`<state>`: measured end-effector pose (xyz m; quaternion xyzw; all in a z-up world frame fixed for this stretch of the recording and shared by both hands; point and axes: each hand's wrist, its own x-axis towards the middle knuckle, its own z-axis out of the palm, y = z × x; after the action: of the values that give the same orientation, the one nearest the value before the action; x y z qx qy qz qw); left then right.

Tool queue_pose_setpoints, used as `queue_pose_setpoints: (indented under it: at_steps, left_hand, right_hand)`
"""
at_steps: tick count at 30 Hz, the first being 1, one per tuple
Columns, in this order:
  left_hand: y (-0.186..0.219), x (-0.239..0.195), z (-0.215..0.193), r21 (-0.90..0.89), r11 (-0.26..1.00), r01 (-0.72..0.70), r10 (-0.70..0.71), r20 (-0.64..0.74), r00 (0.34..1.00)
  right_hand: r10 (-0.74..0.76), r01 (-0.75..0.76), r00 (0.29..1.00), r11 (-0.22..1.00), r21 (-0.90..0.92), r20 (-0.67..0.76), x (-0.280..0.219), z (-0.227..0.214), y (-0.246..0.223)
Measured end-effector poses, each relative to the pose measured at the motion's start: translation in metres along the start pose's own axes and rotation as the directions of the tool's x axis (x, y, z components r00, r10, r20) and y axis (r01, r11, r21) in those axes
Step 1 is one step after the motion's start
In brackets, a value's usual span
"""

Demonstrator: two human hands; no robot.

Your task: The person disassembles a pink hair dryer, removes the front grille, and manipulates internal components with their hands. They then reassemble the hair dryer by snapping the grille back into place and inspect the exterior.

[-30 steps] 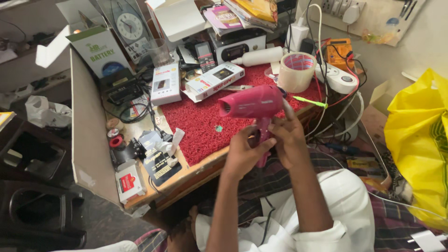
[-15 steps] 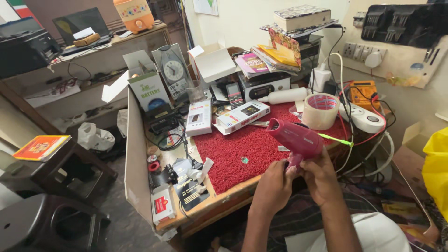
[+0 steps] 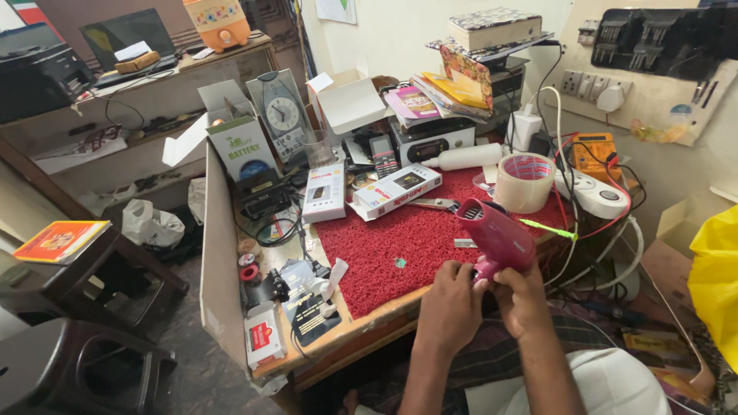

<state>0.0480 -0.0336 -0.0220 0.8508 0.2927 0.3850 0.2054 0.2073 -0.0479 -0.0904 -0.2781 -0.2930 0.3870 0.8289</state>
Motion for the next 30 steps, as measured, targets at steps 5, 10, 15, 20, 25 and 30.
queue_pose_setpoints:
  at_steps: [5,10,15,20,25,30]
  left_hand:
    - [0.000,0.000,0.001,0.017,0.998,0.055,-0.056,0.111,0.992]
    - [0.000,0.001,-0.001,0.054,0.988,0.141,-0.150,0.238,0.960]
    - [-0.001,0.002,-0.008,-0.105,0.981,0.162,-0.138,0.210,0.968]
    - [-0.015,0.009,-0.022,-0.193,0.959,0.209,-0.153,0.268,0.951]
    - [-0.033,0.010,-0.014,-0.362,0.932,0.014,0.050,0.167,0.985]
    - [-0.021,0.013,-0.011,-0.609,0.760,0.226,-0.148,0.177,0.973]
  right_hand:
    - [0.062,-0.065,0.996,0.997,-0.051,-0.069,0.001,-0.011,0.005]
    - [0.092,-0.103,0.989,0.990,-0.094,-0.116,-0.005,-0.010,0.007]
    - [0.121,-0.124,0.992,0.979,-0.162,-0.026,-0.014,0.002,-0.015]
    - [0.042,-0.027,0.997,0.978,-0.207,0.070,-0.011,0.026,-0.023]
    - [0.080,-0.072,0.994,0.991,-0.116,0.071,-0.015,0.016,-0.035]
    - [-0.110,0.118,0.993,0.926,-0.357,0.041,-0.020,0.025,-0.044]
